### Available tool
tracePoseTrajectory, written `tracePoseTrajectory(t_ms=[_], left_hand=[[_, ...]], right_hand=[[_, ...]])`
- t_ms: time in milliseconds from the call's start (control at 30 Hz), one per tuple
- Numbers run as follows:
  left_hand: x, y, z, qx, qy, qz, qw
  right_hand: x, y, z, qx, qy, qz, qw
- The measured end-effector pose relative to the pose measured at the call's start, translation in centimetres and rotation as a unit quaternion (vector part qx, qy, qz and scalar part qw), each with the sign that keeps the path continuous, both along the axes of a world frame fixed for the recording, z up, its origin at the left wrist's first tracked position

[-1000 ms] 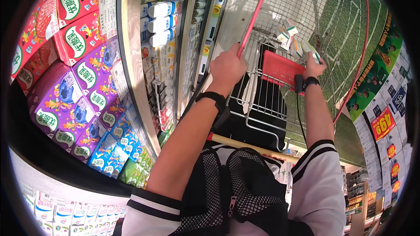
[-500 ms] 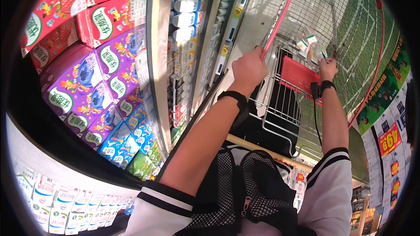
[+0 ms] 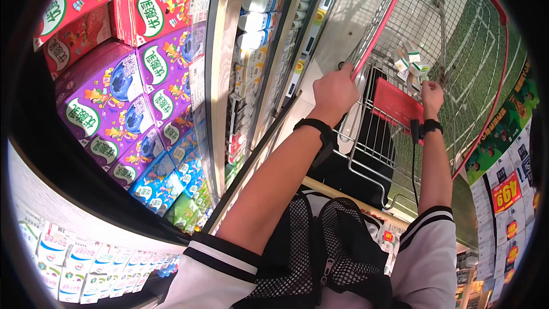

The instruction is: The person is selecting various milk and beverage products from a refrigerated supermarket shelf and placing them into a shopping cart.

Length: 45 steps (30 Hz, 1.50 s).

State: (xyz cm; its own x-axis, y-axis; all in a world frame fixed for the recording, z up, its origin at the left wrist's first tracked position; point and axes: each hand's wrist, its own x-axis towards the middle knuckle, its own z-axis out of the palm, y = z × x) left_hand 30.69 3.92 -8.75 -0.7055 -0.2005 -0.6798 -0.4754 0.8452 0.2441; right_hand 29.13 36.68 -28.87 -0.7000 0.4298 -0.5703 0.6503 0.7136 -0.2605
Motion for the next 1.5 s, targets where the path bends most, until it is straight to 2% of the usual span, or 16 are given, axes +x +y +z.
tracePoseTrajectory(t_ms=[167, 233, 267, 333, 367, 500, 667, 767, 1000, 1067, 1133, 1200, 1267, 1333, 1400, 1500], left_hand=[[-0.7, 0.1, 1.1, 0.011, -0.029, 0.016, 0.999], [-0.6, 0.1, 0.9, 0.011, -0.028, 0.016, 0.999], [-0.6, 0.1, 0.8, 0.012, -0.028, 0.015, 0.999], [-0.5, 0.0, 0.7, 0.014, -0.025, 0.014, 0.999], [-0.5, 0.1, 0.6, 0.016, -0.022, 0.013, 1.0], [0.3, -0.1, -0.4, 0.007, 0.019, -0.008, 1.0], [-0.7, 0.1, 0.9, 0.006, -0.019, -0.002, 1.0], [-0.9, 0.1, 1.3, 0.01, -0.013, 0.001, 1.0], [-0.5, 0.0, 0.2, 0.01, 0.021, 0.007, 1.0], [-0.3, -0.1, 0.1, 0.013, -0.029, -0.006, 0.999], [-0.5, -0.1, 0.5, 0.004, -0.037, -0.002, 0.999], [0.1, 0.0, 0.2, -0.003, -0.044, 0.006, 0.999], [1.4, -0.4, -1.4, 0.02, 0.024, -0.024, 0.999], [1.5, -0.9, -1.6, 0.01, -0.002, -0.055, 0.998], [2.5, -1.3, -1.6, 0.078, -0.01, -0.033, 0.996], [3.0, -1.4, -2.6, 0.071, -0.056, -0.057, 0.994]], right_hand=[[-1.9, -2.2, 4.8, 0.005, 0.072, -0.014, 0.997], [-3.2, -4.5, 7.5, -0.074, 0.307, -0.026, 0.949], [-4.0, -5.9, 9.4, -0.074, 0.306, -0.025, 0.949], [-6.0, -9.4, 13.7, -0.113, 0.403, 0.051, 0.907], [-6.8, -11.1, 15.3, -0.112, 0.403, 0.05, 0.907], [-9.7, -17.8, 19.2, -0.222, 0.502, 0.178, 0.816], [-10.6, -25.2, 17.6, -0.304, 0.509, 0.213, 0.777], [-9.8, -26.8, 15.7, -0.172, 0.412, 0.355, 0.821], [-10.2, -27.2, 15.8, -0.19, 0.328, 0.358, 0.853], [-10.7, -29.2, 15.7, -0.337, 0.328, 0.303, 0.829], [-13.0, -32.4, 18.9, -0.309, 0.42, 0.405, 0.751], [-13.3, -34.5, 18.6, -0.314, 0.414, 0.409, 0.75], [-13.4, -37.1, 18.9, -0.319, 0.421, 0.415, 0.741], [-13.0, -39.0, 18.1, -0.325, 0.425, 0.42, 0.733], [-12.4, -40.1, 17.1, -0.275, 0.4, 0.475, 0.734], [-11.8, -40.7, 16.3, -0.26, 0.407, 0.428, 0.764]])
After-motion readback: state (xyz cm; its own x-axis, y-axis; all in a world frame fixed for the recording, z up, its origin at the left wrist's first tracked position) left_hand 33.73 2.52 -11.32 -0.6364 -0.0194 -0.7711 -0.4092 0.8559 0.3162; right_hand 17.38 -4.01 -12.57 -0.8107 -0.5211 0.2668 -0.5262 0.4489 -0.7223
